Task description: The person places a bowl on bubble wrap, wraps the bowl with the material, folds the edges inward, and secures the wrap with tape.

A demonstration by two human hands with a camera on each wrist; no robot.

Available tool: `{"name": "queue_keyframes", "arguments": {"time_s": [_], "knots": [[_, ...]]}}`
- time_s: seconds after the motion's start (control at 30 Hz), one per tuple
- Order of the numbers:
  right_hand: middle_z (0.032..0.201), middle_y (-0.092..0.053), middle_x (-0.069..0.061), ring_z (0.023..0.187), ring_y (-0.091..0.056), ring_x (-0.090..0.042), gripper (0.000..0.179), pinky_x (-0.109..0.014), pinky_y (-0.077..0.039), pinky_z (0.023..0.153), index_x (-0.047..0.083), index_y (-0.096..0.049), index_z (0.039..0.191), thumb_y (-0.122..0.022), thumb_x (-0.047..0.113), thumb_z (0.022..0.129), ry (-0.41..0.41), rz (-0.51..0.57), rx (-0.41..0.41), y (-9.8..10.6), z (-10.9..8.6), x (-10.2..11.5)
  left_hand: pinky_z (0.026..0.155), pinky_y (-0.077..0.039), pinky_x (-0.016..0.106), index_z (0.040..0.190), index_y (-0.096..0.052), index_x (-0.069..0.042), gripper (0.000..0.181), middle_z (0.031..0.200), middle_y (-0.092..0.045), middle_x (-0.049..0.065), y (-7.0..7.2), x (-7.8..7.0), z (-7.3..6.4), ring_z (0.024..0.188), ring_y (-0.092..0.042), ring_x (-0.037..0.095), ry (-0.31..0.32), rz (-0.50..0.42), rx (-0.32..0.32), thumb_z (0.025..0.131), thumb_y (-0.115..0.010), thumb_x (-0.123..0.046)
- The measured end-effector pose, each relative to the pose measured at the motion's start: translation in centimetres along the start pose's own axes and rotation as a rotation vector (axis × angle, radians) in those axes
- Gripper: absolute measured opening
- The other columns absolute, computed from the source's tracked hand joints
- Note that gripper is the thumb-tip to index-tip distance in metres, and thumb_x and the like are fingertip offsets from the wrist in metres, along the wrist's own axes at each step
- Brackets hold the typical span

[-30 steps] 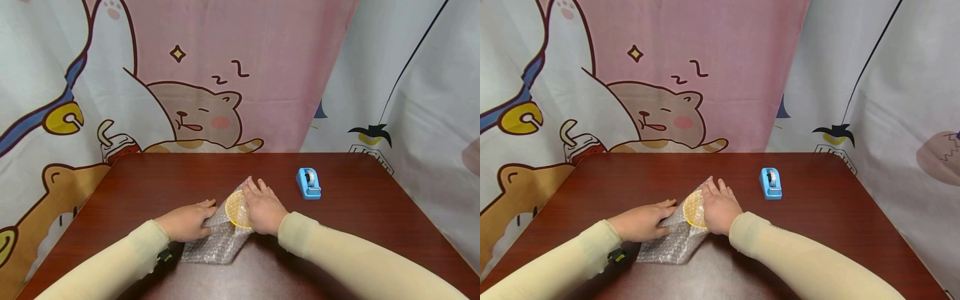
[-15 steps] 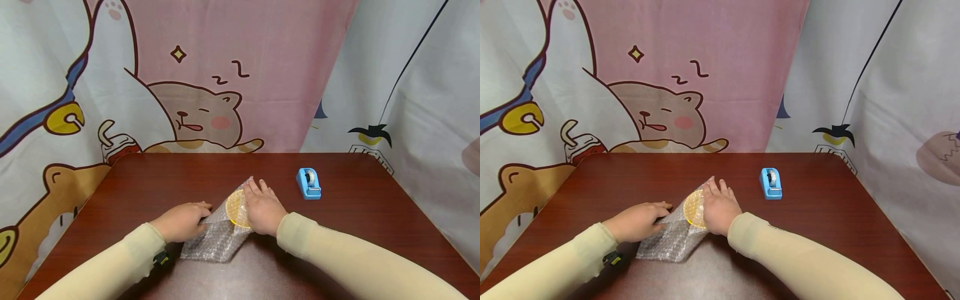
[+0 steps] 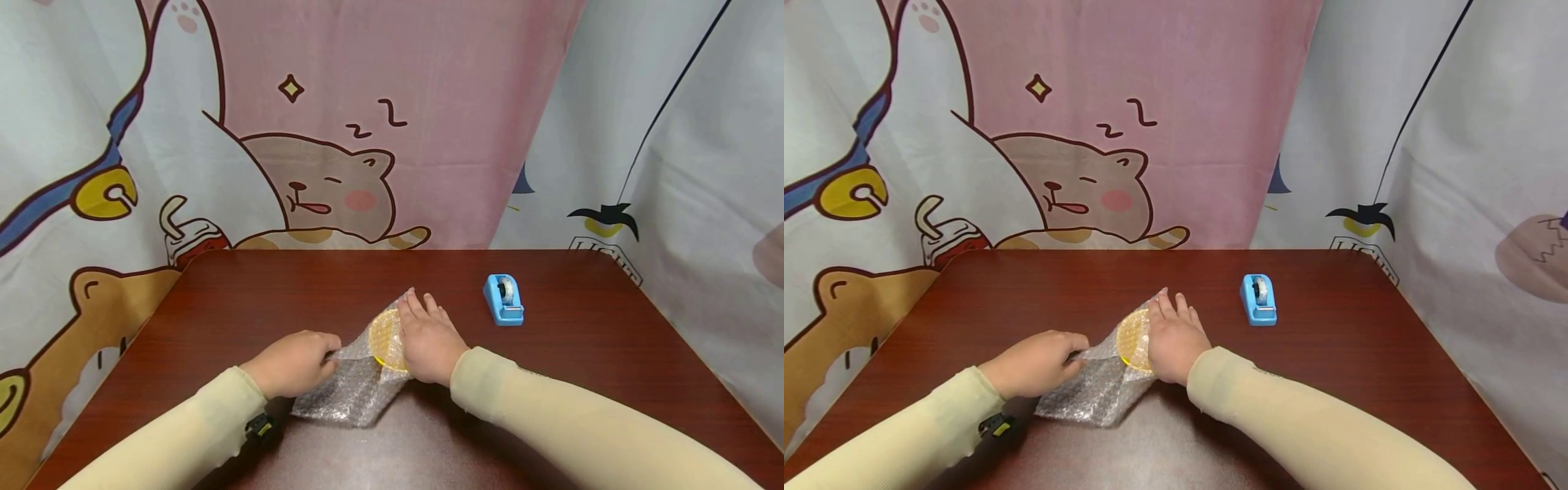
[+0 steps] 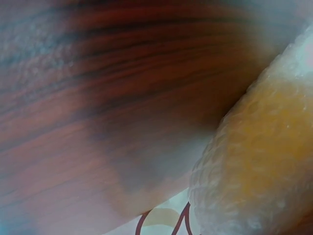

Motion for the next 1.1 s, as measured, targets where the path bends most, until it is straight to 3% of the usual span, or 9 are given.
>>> {"name": "queue_keyframes", "arguments": {"time_s": [0.17,0.3,0.5,0.63,0.83,1.1], "knots": [[0.174,-0.020,-0.021,0.162,-0.016,-0.046,0.059,-0.060,-0.023,0.129,-0.003,-0.030,0.163,-0.042,0.022,0.111,-0.009,-0.002,-0.001,0.0,0.0,0.1,0.059,-0.038,0.027,0.078,-0.047,-0.021,0.029,0.065,-0.041,-0.008,-0.2,0.2,-0.1,0.060,-0.040,0.006,0.018,-0.062,0.032,0.101,-0.064,-0.016],[0.174,-0.020,-0.022,0.161,-0.016,-0.047,0.058,-0.061,-0.024,0.129,-0.003,-0.030,0.163,-0.042,0.021,0.112,-0.012,0.003,-0.009,0.1,0.0,0.1,0.059,-0.037,0.027,0.082,-0.049,-0.019,0.026,0.067,-0.042,-0.008,-0.6,0.7,-0.4,0.060,-0.041,0.006,0.052,-0.114,0.086,0.096,-0.071,-0.018],[0.174,-0.019,-0.022,0.162,-0.015,-0.047,0.059,-0.061,-0.023,0.129,-0.003,-0.030,0.163,-0.041,0.022,0.112,-0.023,0.014,-0.010,0.0,0.1,0.0,0.069,-0.046,0.036,0.098,-0.054,-0.017,0.036,0.076,-0.054,-0.005,-1.5,1.5,-0.9,0.070,-0.053,0.011,0.132,-0.187,0.189,0.082,-0.085,-0.025],[0.174,-0.020,-0.022,0.161,-0.015,-0.047,0.058,-0.062,-0.023,0.129,-0.003,-0.030,0.163,-0.041,0.021,0.111,-0.026,0.017,-0.013,0.0,0.1,-0.1,0.069,-0.049,0.036,0.106,-0.055,-0.013,0.044,0.074,-0.062,-0.001,-1.7,1.5,-1.3,0.066,-0.061,0.014,0.147,-0.271,0.227,0.077,-0.088,-0.021],[0.175,-0.019,-0.021,0.162,-0.015,-0.047,0.058,-0.062,-0.023,0.129,-0.003,-0.030,0.163,-0.041,0.021,0.111,-0.031,0.016,-0.005,0.0,0.0,0.0,0.053,-0.050,0.033,0.102,-0.054,-0.011,0.042,0.067,-0.065,0.004,-1.4,1.1,-1.6,0.054,-0.065,0.018,0.140,-0.404,0.247,0.077,-0.088,-0.013],[0.175,-0.017,-0.020,0.162,-0.013,-0.046,0.059,-0.061,-0.022,0.129,-0.002,-0.029,0.164,-0.040,0.021,0.111,-0.038,0.022,0.006,0.0,0.0,0.0,0.050,-0.054,0.035,0.102,-0.054,-0.012,0.041,0.071,-0.062,0.007,-0.7,0.5,-1.6,0.053,-0.064,0.018,0.132,-0.461,0.234,0.076,-0.086,-0.010]]}}
Point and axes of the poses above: each hand's wrist, its own z-axis towards the middle knuckle, its own y-axis out of the back of the hand, x = y × z, the point moved 9 cm from there along z, towards the middle knuckle
